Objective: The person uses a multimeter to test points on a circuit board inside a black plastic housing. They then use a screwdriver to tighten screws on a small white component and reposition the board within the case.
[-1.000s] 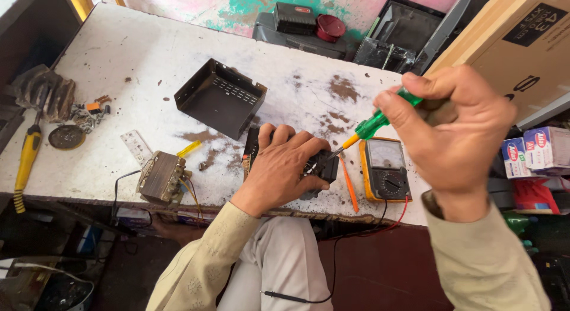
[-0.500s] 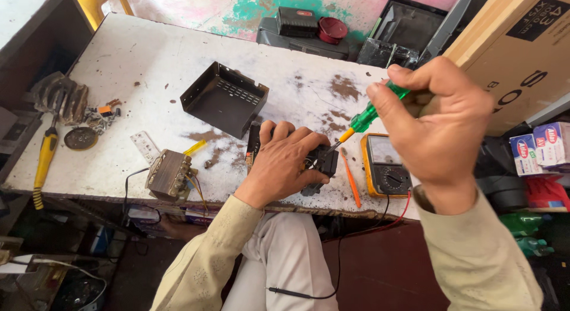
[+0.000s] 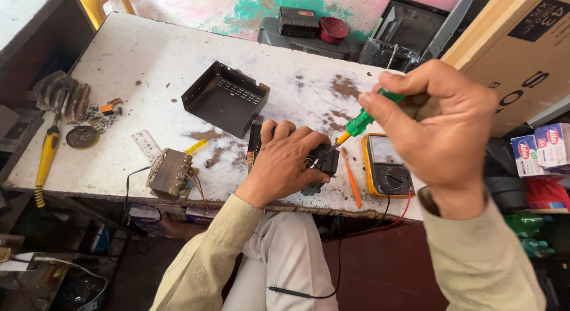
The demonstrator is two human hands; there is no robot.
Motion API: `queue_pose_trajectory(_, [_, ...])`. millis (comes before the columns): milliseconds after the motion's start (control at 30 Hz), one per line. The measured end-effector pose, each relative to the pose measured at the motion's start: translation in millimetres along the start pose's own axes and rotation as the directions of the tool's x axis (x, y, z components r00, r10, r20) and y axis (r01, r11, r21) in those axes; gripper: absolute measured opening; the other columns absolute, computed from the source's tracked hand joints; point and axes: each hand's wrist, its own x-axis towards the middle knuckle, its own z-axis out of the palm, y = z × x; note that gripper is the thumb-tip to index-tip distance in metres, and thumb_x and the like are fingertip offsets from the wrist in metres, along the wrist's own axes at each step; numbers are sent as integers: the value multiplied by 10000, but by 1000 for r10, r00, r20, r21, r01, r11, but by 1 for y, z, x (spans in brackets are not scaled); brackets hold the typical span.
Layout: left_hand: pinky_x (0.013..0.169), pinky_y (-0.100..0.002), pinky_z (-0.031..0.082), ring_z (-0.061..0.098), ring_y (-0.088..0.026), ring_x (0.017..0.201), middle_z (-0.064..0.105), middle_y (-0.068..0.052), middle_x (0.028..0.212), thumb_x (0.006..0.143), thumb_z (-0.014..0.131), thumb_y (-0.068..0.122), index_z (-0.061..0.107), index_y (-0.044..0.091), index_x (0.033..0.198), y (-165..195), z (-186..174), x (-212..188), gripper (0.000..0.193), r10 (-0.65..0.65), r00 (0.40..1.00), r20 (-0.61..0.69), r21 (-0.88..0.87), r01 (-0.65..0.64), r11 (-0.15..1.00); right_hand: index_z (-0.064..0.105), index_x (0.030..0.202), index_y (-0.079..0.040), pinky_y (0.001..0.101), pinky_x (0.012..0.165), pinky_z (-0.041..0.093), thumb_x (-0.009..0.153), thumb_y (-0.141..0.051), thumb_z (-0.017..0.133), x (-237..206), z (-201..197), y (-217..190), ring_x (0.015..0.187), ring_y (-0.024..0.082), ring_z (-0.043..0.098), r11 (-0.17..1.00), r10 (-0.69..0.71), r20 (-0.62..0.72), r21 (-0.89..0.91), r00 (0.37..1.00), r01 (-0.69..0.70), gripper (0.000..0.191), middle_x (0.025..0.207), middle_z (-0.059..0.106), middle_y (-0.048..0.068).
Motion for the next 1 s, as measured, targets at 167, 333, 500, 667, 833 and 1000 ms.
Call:
queue_pose_trajectory(167, [984,-467,273,521,-265,1049,645,8,1044,696,835,499,648,197,1184,-1,-1,-1,604,7,1000,-9,10,-7,1000,620,953,41,223,636,505,1030,8,874,-11,10,7,736,101,641,907,-266,-65,-354,962,227,267,907,654,87])
queue_pose_trajectory(333, [994,-484,266,519,-281,1048,644,-4,1034,700,840,497,652,225,1182,-4,0,0,585,24,1000,1,14,-24,1000,598,1084,55,313,747,564,923,-38,893,-29,8,13,886,200,664,850,-362,-109,-447,926,279,350,991,632,119])
queue_pose_trajectory(500, [995,-477,267,519,-287,1065,653,-12,1054,734,829,515,654,231,1205,-9,2,2,578,33,999,13,25,-34,999,510,1258,43,282,899,637,1115,28,845,-85,-10,51,1025,166,701,970,-228,-450,-177,863,165,365,1131,627,111])
queue_pose_trajectory(667, [1004,-497,265,525,-300,1055,675,-26,1034,730,835,521,671,242,1220,-14,6,13,587,18,999,29,34,-19,999,488,1000,-11,300,822,578,985,10,863,-155,-1,116,931,150,629,980,-68,-632,-186,772,-66,376,1010,625,103])
queue_pose_trajectory(833, [958,-551,251,539,-316,1046,686,-64,1003,733,820,532,724,257,1223,-23,11,33,570,-48,994,100,32,45,998,486,853,-64,287,769,599,909,11,810,-216,57,157,892,155,694,967,216,-588,17,779,-256,337,963,635,74])
queue_pose_trajectory(1000, [919,-555,251,542,-318,1072,700,-77,985,723,802,566,745,254,1159,-32,15,52,540,-160,963,215,43,154,987,519,811,-17,367,798,548,881,-8,836,-223,78,162,912,277,664,873,4,-422,-441,907,-209,324,998,605,132])
